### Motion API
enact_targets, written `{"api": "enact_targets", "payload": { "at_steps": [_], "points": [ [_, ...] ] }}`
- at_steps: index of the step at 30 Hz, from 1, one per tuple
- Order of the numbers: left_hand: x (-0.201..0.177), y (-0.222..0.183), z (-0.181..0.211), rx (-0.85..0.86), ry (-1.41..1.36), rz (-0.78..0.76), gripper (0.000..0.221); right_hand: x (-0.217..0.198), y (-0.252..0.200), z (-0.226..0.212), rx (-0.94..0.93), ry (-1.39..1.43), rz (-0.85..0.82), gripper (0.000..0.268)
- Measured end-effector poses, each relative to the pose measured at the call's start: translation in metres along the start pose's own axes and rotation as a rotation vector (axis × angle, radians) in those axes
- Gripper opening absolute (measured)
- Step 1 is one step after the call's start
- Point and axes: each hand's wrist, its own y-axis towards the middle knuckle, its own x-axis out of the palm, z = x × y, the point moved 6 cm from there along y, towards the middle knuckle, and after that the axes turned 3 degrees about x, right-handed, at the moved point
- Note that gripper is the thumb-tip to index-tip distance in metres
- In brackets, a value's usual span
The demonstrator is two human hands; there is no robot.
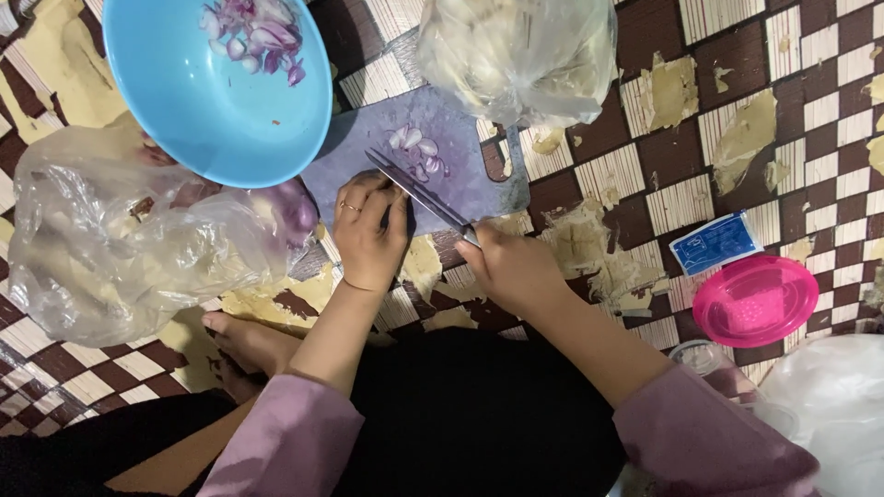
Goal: Slicing shallots into thin pieces using a knife on a small cutting board while sitting on the floor.
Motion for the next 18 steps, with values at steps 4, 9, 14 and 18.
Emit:
{"api": "enact_targets", "payload": {
  "at_steps": [4,9,14,18],
  "points": [
    [0.000,0.000,0.000,-0.012,-0.010,0.010,0.008,0.005,0.009,-0.005,-0.021,-0.070,0.102,0.055],
    [0.002,-0.005,-0.003,-0.005,-0.020,-0.010,0.009,0.001,0.010,-0.014,-0.035,-0.177,0.299,0.049],
    [0.002,-0.008,-0.008,-0.026,-0.028,-0.005,0.008,-0.008,0.006,-0.021,-0.050,-0.107,0.349,0.051],
    [0.001,-0.006,-0.006,-0.004,-0.040,0.021,0.009,0.003,0.006,-0.010,-0.038,-0.183,0.295,0.051]
  ]
}}
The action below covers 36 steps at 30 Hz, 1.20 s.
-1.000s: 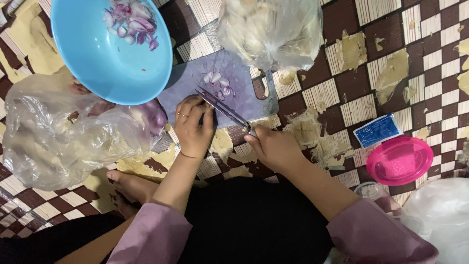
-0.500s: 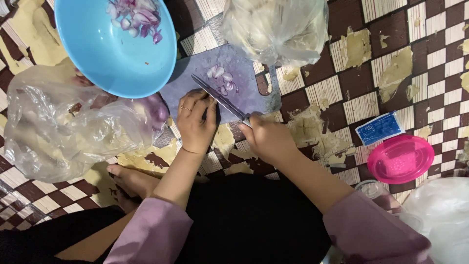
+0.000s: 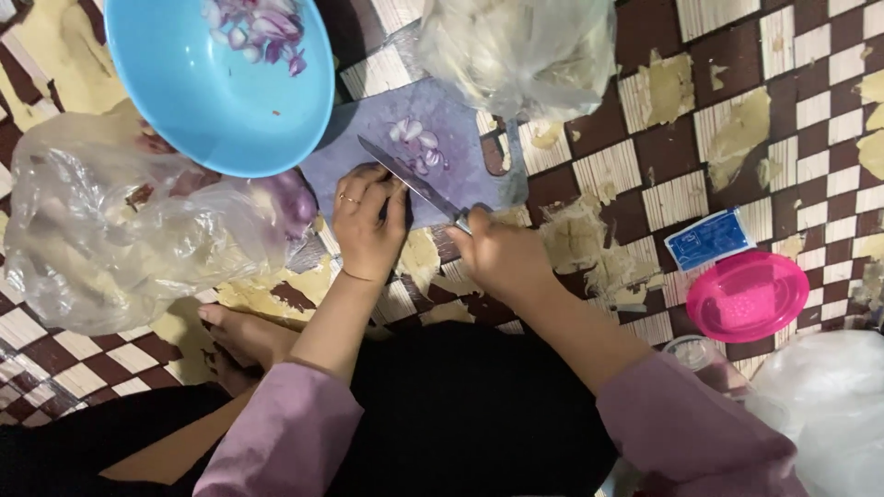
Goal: Slicing shallots into thin pieces using a knife on a small cutting board while sitting on the floor.
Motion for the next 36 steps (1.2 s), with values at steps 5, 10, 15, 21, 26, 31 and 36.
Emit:
{"api": "enact_targets", "payload": {
  "at_steps": [5,10,15,21,26,31,36],
  "points": [
    [0.001,0.000,-0.001,-0.001,0.014,0.016,0.010,0.007,-0.002,0.008,-0.025,0.067,-0.126,0.051],
    [0.001,-0.002,-0.003,-0.001,0.000,0.020,0.009,0.011,-0.006,0.014,-0.004,0.148,-0.192,0.059],
    [0.001,-0.002,-0.003,-0.005,-0.009,0.028,0.008,0.006,-0.006,0.012,0.014,0.161,-0.261,0.062],
    [0.001,-0.002,-0.001,-0.006,-0.002,0.026,0.008,0.004,-0.005,0.012,0.026,0.180,-0.298,0.063],
    [0.001,-0.002,-0.001,-0.004,0.006,0.004,0.008,-0.011,-0.002,0.003,0.042,0.229,-0.339,0.058],
    [0.002,0.000,0.002,-0.015,0.009,0.028,0.009,-0.001,0.003,0.009,0.090,0.203,-0.394,0.061],
    [0.001,-0.004,-0.001,-0.037,-0.021,0.035,0.010,0.009,-0.004,0.015,0.054,0.236,-0.357,0.065]
  ]
}}
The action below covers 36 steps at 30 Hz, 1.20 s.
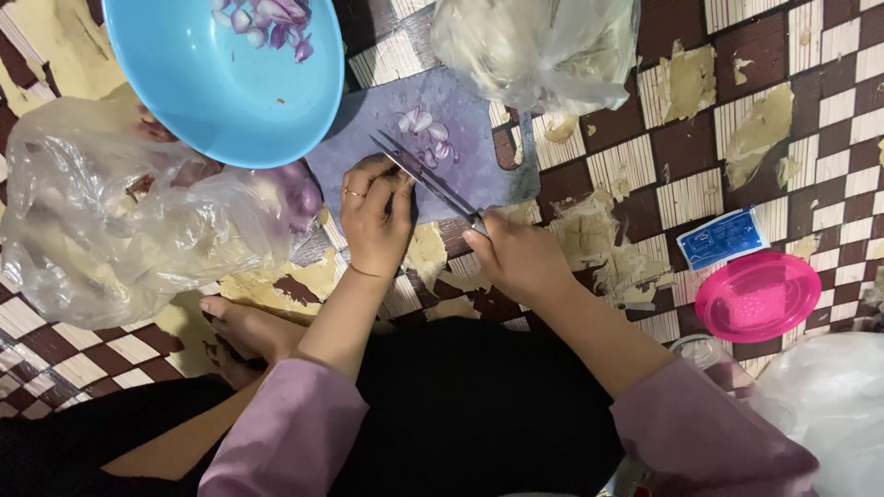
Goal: Slicing shallots into thin pieces using a knife on a small cutting board while sitting on the floor.
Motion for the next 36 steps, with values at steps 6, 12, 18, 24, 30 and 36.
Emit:
{"api": "enact_targets", "payload": {
  "at_steps": [6,12,18,24,30,36],
  "points": [
    [0.000,-0.001,-0.003,-0.012,0.003,-0.010,0.012,-0.001,-0.001,0.002,-0.027,-0.012,0.038,0.065],
    [-0.001,0.001,-0.001,-0.012,-0.005,0.000,0.010,-0.002,-0.004,-0.001,-0.017,0.014,0.002,0.066],
    [0.000,0.000,0.000,-0.002,-0.002,0.008,0.010,-0.003,-0.004,0.000,-0.013,0.000,0.024,0.065],
    [0.000,0.002,0.000,0.005,-0.006,0.003,0.009,-0.004,-0.005,-0.001,-0.008,-0.005,0.010,0.063],
    [0.000,0.000,-0.001,0.009,-0.008,0.007,0.010,-0.006,-0.005,-0.003,0.003,0.035,-0.011,0.063],
    [0.000,0.000,-0.003,0.010,-0.003,0.009,0.011,-0.010,-0.004,-0.005,0.006,0.032,-0.038,0.065]
  ]
}}
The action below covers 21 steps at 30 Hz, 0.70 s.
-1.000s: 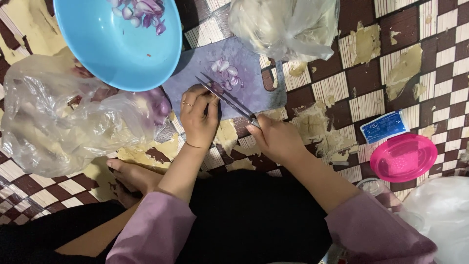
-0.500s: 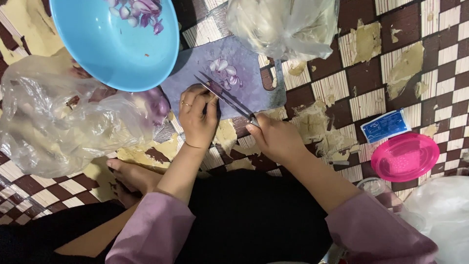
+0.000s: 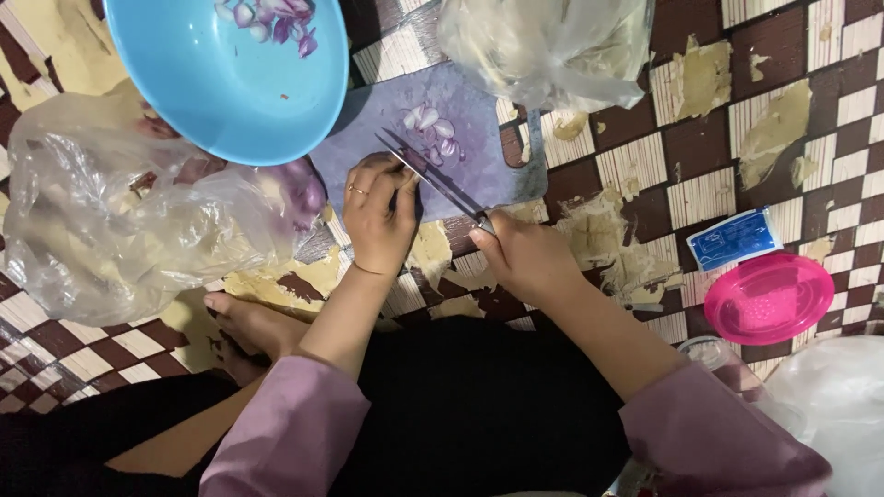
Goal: Slicing shallots into thin pieces using a knife on a small cutting board while sitting on the floor.
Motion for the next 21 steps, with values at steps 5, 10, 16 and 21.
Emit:
{"api": "enact_targets", "payload": {
  "at_steps": [5,10,16,21],
  "points": [
    [-0.001,0.001,0.002,-0.009,0.000,0.007,0.011,0.002,0.004,0.000,0.017,-0.039,-0.023,0.067],
    [-0.002,0.003,0.004,-0.012,0.004,0.012,0.011,0.007,0.009,-0.006,0.046,-0.145,0.005,0.060],
    [0.000,0.001,0.004,-0.011,0.023,0.011,0.010,0.011,0.010,-0.005,0.043,-0.163,0.078,0.059],
    [0.000,0.002,0.004,-0.015,0.029,0.007,0.011,0.014,0.008,-0.004,0.060,-0.193,0.051,0.061]
  ]
}}
